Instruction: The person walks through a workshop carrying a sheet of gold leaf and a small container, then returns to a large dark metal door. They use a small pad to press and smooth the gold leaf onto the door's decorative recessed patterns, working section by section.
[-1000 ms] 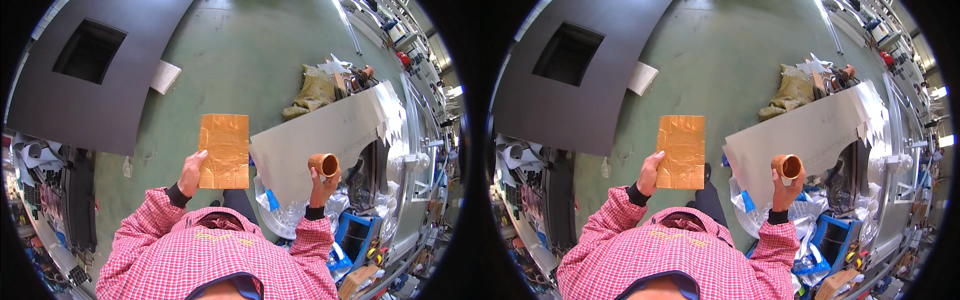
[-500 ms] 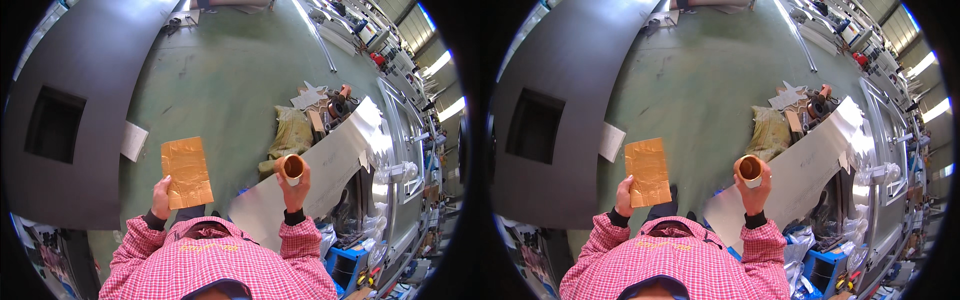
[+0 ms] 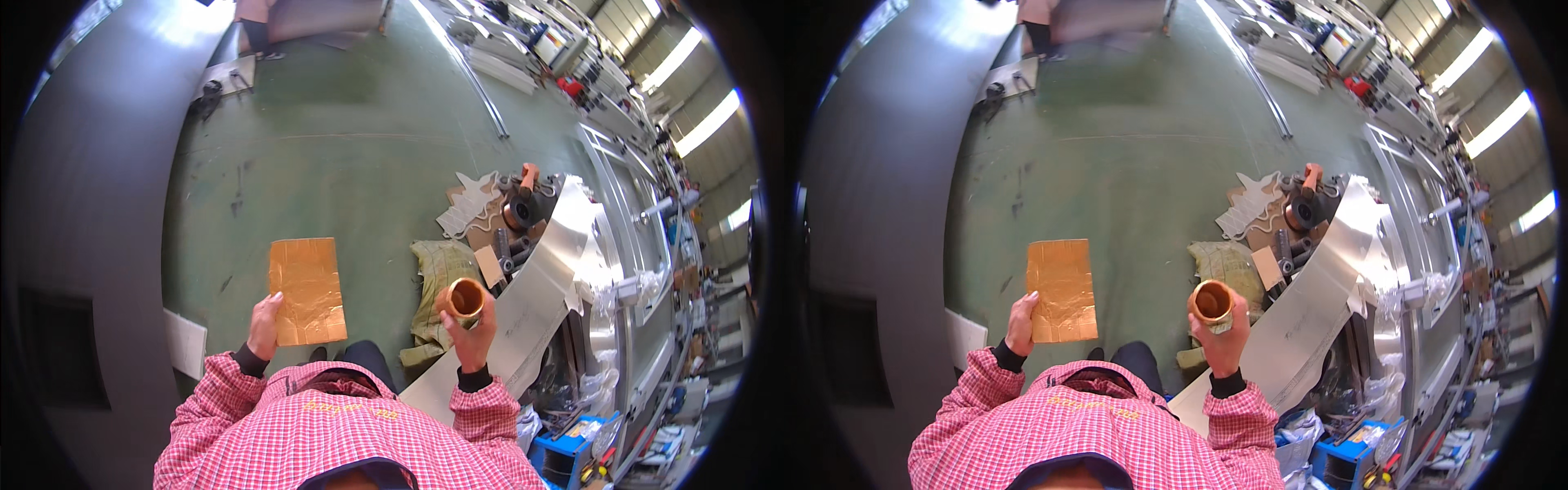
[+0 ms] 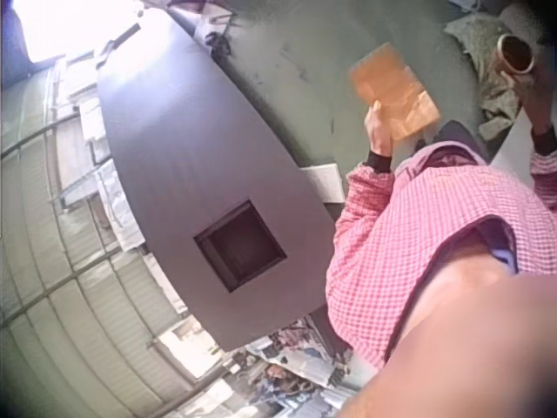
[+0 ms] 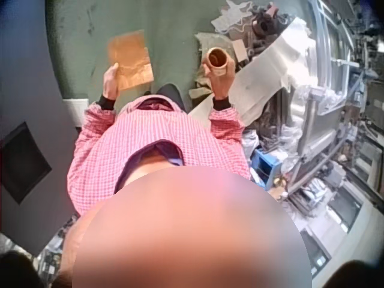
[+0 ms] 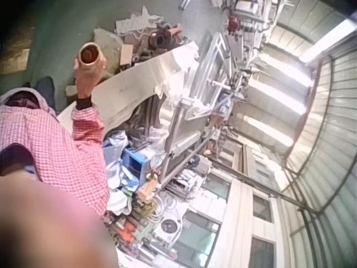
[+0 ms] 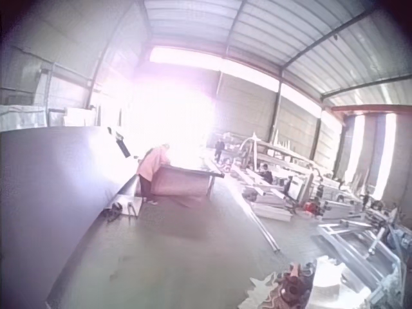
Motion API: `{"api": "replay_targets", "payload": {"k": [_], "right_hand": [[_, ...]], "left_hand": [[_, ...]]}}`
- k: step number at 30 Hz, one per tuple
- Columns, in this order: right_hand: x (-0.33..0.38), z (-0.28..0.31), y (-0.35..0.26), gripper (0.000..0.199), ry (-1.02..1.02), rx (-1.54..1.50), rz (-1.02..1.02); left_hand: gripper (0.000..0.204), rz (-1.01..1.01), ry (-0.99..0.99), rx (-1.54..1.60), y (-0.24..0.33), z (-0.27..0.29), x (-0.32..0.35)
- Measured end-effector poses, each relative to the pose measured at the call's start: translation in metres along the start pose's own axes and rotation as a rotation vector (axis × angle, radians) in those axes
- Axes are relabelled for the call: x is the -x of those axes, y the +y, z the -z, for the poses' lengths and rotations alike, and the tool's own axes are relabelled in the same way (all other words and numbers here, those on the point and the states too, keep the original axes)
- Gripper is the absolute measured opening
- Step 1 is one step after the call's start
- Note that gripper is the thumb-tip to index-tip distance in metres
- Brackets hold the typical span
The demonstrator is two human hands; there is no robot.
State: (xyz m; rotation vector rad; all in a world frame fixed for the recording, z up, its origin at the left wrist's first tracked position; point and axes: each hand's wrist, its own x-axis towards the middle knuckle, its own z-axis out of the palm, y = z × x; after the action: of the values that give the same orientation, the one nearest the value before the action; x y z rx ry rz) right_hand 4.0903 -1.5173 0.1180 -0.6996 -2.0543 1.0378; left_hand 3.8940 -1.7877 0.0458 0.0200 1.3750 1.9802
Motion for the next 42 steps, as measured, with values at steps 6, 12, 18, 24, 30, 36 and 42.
{"api": "replay_targets", "payload": {"k": [6, 12, 18, 24, 30, 36, 42], "right_hand": [[-0.120, -0.019, 0.067, 0.053, 0.070, 0.030, -0.012], [-0.276, -0.045, 0.122, 0.052, 0.123, -0.099, -0.016], [-0.445, -0.062, 0.151, 0.054, 0.127, -0.127, -0.026], [-0.595, -0.096, 0.201, 0.052, 0.085, -0.017, 0.044], [-0.741, -0.114, 0.241, 0.054, 0.065, 0.028, -0.006], [-0.881, -0.131, 0.307, 0.053, 0.130, -0.027, -0.092], [-1.046, -0.148, 0.375, 0.049, 0.133, -0.045, -0.034]], "left_hand": [[0.034, 0.022, -0.135, -0.020, 0.040, -0.085, -0.163], [0.035, -0.020, -0.110, -0.113, 0.070, -0.145, -0.319], [0.034, 0.090, -0.105, -0.027, 0.103, -0.206, -0.449], [0.033, 0.042, -0.088, -0.100, 0.120, -0.236, -0.611], [0.035, 0.065, -0.174, -0.020, 0.173, -0.328, -0.779], [0.035, 0.057, -0.250, -0.107, 0.198, -0.401, -0.940], [0.035, -0.013, -0.284, -0.144, 0.228, -0.489, -1.095]]}}
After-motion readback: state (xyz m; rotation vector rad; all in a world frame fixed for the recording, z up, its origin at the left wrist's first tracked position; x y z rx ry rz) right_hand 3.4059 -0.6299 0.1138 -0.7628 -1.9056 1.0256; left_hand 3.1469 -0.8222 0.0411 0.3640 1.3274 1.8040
